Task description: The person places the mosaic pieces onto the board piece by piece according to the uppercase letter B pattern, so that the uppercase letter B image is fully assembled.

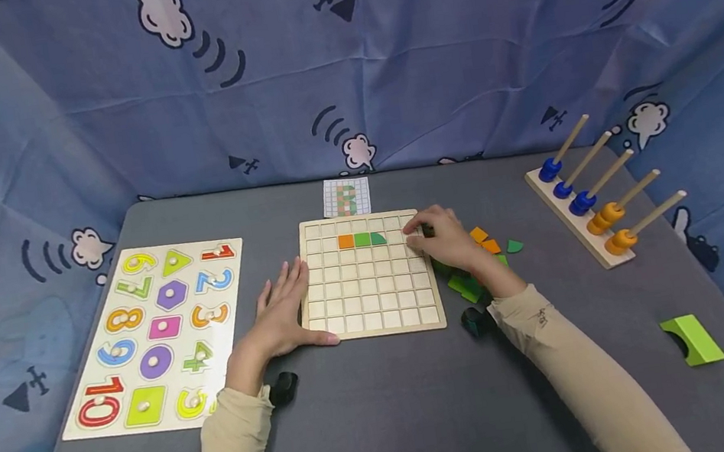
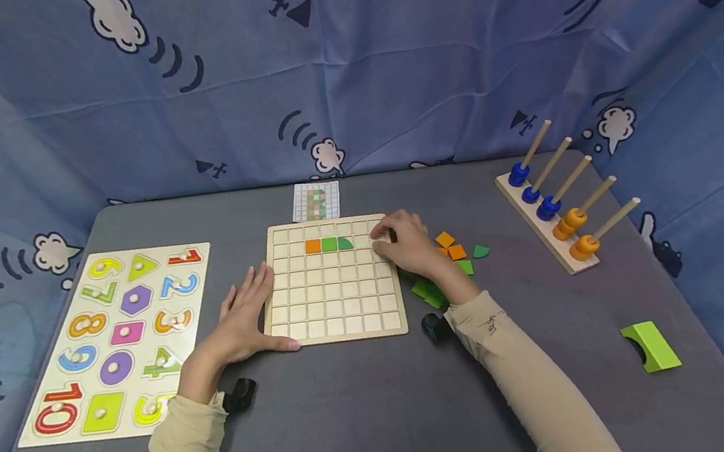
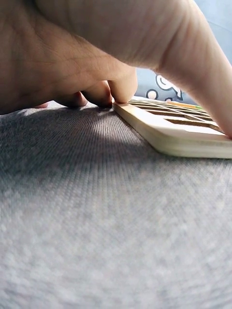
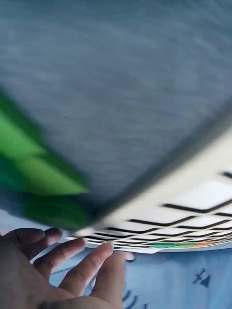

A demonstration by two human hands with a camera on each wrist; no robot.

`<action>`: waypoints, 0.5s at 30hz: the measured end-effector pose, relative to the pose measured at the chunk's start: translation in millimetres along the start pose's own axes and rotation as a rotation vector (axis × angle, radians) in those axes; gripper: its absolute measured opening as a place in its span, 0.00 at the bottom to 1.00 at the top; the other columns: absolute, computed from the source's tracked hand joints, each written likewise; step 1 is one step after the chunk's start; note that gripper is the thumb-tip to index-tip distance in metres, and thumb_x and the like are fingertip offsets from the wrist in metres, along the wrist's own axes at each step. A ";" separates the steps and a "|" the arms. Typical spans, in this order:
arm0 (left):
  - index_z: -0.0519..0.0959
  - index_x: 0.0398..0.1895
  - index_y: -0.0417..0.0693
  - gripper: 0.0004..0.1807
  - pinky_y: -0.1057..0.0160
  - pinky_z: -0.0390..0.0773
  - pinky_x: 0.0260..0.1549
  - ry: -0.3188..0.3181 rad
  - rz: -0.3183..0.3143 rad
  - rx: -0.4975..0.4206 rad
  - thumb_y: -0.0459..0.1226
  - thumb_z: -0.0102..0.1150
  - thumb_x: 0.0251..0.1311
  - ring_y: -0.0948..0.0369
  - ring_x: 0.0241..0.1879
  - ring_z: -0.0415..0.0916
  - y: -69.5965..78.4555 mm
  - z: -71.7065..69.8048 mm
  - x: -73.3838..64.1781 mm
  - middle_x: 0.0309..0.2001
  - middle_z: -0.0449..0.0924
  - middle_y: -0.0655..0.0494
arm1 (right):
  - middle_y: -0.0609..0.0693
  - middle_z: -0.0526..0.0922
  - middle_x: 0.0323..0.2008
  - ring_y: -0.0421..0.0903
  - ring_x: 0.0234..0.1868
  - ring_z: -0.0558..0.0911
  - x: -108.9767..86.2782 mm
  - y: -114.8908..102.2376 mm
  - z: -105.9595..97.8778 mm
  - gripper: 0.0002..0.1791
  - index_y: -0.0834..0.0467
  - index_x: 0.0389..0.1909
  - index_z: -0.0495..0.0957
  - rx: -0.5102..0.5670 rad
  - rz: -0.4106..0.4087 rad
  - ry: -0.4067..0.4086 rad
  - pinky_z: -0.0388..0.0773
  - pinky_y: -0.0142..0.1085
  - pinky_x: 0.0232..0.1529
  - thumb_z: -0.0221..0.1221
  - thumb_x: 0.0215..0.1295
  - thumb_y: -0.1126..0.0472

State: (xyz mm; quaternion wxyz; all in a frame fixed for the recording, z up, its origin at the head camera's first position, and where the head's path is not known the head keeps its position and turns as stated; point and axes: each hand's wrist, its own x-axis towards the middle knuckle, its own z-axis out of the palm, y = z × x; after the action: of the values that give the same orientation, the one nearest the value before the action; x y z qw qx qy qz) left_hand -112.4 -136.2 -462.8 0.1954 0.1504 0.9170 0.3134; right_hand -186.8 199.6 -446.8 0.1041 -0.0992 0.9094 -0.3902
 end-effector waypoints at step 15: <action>0.37 0.88 0.42 0.77 0.38 0.27 0.82 -0.007 0.002 -0.015 0.54 0.84 0.48 0.48 0.87 0.23 2.5 0.3 -1.4 0.88 0.29 0.48 | 0.68 0.79 0.61 0.61 0.58 0.78 -33.9 36.9 -62.5 0.19 0.67 0.63 0.80 -0.051 0.096 -0.148 0.76 0.52 0.59 0.60 0.79 0.61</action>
State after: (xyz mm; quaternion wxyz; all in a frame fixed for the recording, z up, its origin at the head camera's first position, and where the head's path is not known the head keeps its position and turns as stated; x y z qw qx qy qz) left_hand -110.7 -134.7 -461.0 0.1994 0.1512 0.9139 0.3198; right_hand -174.6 276.4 -427.8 0.1869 -0.0866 0.9127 -0.3529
